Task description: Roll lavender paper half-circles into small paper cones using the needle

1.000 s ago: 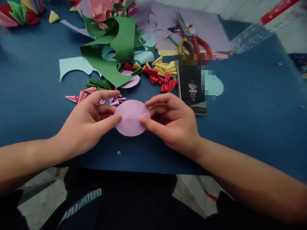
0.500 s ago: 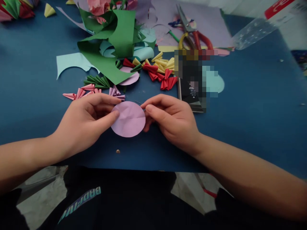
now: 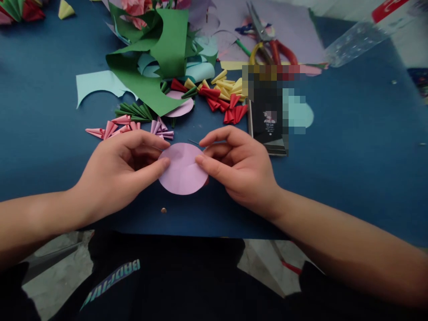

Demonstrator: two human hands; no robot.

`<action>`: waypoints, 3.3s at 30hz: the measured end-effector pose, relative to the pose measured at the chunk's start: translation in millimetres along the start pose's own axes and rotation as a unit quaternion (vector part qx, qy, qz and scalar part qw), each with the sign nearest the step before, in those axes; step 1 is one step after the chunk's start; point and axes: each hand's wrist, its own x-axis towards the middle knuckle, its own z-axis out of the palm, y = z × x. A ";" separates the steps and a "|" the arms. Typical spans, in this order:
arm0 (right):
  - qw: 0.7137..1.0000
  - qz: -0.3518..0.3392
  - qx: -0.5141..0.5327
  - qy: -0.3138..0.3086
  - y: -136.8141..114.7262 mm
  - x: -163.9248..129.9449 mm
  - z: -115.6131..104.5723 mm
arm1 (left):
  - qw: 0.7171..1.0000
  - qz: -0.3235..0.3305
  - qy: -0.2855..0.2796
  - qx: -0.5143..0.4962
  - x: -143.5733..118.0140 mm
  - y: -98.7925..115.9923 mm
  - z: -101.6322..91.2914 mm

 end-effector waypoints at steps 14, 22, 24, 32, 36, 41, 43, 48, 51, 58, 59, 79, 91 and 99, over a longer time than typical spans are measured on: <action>0.787 -0.426 -0.427 -0.132 -4.8 3.1 -21.3 | 0.994 -0.064 -0.008 -0.087 2.9 -1.1 -1.6; 0.796 -0.420 -0.421 -0.113 -3.4 2.7 -21.5 | 0.997 -0.002 -0.024 -0.075 -2.8 -4.0 1.1; 0.795 -0.421 -0.424 -0.103 -2.8 2.5 -19.9 | 0.997 0.006 -0.033 -0.070 -3.7 -5.0 1.6; 0.842 -0.388 -0.365 -0.084 -0.5 -3.0 -11.0 | 0.987 -0.002 -0.110 -0.120 -5.7 -6.9 4.9; 0.869 -0.357 -0.340 -0.026 1.9 -7.5 -5.4 | 0.978 -0.005 -0.140 -0.157 -4.7 -8.2 4.8; 0.908 -0.345 -0.235 -0.041 3.2 -6.7 -2.7 | 0.973 -0.035 -0.155 -0.170 -1.4 -4.5 3.4; 0.908 -0.341 -0.241 -0.038 1.3 -5.0 -4.2 | 0.975 -0.055 -0.140 -0.166 -1.7 -3.2 1.2; 0.884 -0.335 -0.321 -0.053 -3.0 -2.2 -11.8 | 0.988 -0.041 -0.081 -0.122 -5.9 -3.2 -6.6; 0.873 -0.352 -0.332 -0.061 -1.9 -1.2 -14.8 | 0.994 -0.013 -0.068 -0.081 -7.3 -0.4 -6.1; 0.893 -0.339 -0.293 -0.034 -1.6 1.5 -11.1 | 0.992 0.006 -0.042 -0.122 -5.8 0.0 1.3; 0.903 -0.324 -0.280 -0.034 -2.6 1.1 -10.2 | 0.990 0.010 -0.042 -0.136 -5.5 -1.1 1.5; 0.838 -0.388 -0.385 -0.003 -0.1 -1.9 -12.3 | 0.950 -0.116 -0.062 -0.283 -3.3 0.8 5.7; 0.887 -0.349 -0.274 -0.127 -4.8 8.1 -23.4 | 0.968 -0.099 -0.144 -0.179 0.8 3.7 3.1; 0.925 -0.288 -0.195 -0.154 -7.6 2.9 -23.2 | 0.973 -0.064 -0.137 -0.172 1.1 1.2 3.5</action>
